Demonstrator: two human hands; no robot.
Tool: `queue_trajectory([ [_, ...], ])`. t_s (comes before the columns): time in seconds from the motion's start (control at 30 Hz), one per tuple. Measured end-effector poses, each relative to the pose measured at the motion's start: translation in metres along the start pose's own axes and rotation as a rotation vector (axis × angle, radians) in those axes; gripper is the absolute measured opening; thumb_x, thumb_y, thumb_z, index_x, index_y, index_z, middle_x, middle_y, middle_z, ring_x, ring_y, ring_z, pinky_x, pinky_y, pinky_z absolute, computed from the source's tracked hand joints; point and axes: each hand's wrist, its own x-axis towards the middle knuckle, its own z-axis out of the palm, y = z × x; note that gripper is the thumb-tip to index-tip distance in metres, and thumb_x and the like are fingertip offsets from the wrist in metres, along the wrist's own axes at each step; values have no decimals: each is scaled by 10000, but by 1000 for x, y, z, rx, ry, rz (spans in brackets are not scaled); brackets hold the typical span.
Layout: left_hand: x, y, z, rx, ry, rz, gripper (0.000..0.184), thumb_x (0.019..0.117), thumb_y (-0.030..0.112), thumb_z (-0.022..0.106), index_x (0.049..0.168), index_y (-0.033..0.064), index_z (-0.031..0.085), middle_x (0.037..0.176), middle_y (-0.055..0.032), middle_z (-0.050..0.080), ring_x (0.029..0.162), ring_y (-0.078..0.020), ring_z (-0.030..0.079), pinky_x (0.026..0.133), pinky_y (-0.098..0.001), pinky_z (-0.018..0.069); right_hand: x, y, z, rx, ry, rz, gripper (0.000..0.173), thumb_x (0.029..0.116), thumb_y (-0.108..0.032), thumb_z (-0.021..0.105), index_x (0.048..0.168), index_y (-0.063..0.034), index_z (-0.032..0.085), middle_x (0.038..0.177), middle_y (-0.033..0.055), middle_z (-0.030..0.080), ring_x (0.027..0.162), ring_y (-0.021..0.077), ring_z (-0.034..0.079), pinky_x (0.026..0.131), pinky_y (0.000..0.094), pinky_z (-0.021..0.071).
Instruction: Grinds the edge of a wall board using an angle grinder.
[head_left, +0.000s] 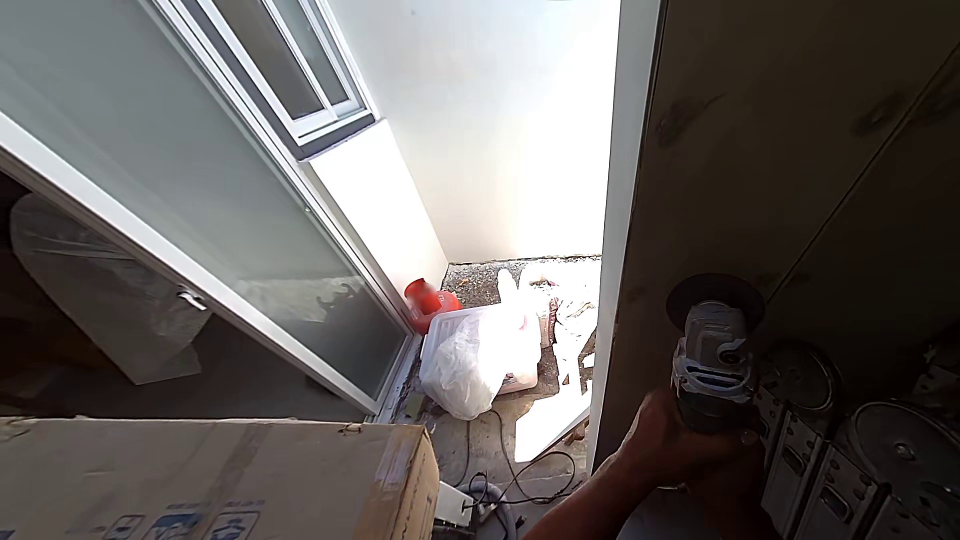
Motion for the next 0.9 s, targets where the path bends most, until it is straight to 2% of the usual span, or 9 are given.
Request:
queue_trajectory([
  [0.07, -3, 2, 8, 13, -17, 27, 582, 777, 273, 885, 1220, -13, 636, 1082, -63, 737, 1032, -98, 701, 968, -325, 571, -5, 4, -7, 32, 25, -15, 860, 762, -505, 817, 1243, 142, 518, 1110, 176, 678, 1097, 27, 642, 1012, 182, 483],
  [0.23, -15, -2, 20, 13, 11, 23, 593, 768, 270, 891, 1216, -20, 631, 1081, -67, 737, 1032, -94, 702, 968, -318, 572, -14, 6, -22, 40, -25, 38, 910, 733, -531, 814, 1260, 151, 522, 1114, 174, 688, 1083, 1, 643, 995, 165, 487],
  [0.37, -13, -6, 14, 8, 64, 20, 589, 787, 257, 879, 1226, -33, 613, 1084, -72, 732, 1033, -102, 701, 978, -321, 571, -4, 2, -16, -32, -100, 50, 842, 744, -516, 767, 1261, 121, 581, 1079, 167, 720, 999, 116, 700, 922, 295, 559],
  [0.43, -8, -5, 7, -6, 98, 9, 567, 791, 242, 876, 1218, -27, 617, 1065, -68, 736, 1012, -107, 707, 967, -321, 576, 5, -1, -10, -45, -128, 24, 793, 760, -510, 750, 1263, 85, 598, 1066, 141, 726, 969, 127, 707, 886, 322, 577],
  [0.53, -4, 0, 0, 0, 125, -42, 546, 800, 256, 871, 1221, 13, 622, 1055, -36, 734, 1002, -91, 702, 961, -316, 574, 18, -8, -5, -59, -144, -8, 724, 762, -481, 733, 1242, 51, 628, 1034, 111, 738, 918, 122, 717, 814, 331, 596],
  [0.73, 1, -8, -4, -22, 113, -45, 501, 813, 253, 859, 1193, 13, 639, 1038, -41, 737, 981, -101, 708, 944, -327, 579, 19, -7, 0, -94, -144, -22, 731, 772, -474, 738, 1259, 57, 614, 1047, 135, 732, 930, 164, 719, 826, 362, 593],
  [0.9, -3, -16, -5, -50, 125, -61, 483, 812, 214, 855, 1196, 22, 634, 1037, -35, 737, 978, -99, 708, 940, -322, 581, 15, -4, 3, -136, -160, -20, 711, 754, -468, 721, 1238, 45, 630, 1022, 127, 737, 885, 193, 727, 758, 403, 603],
])
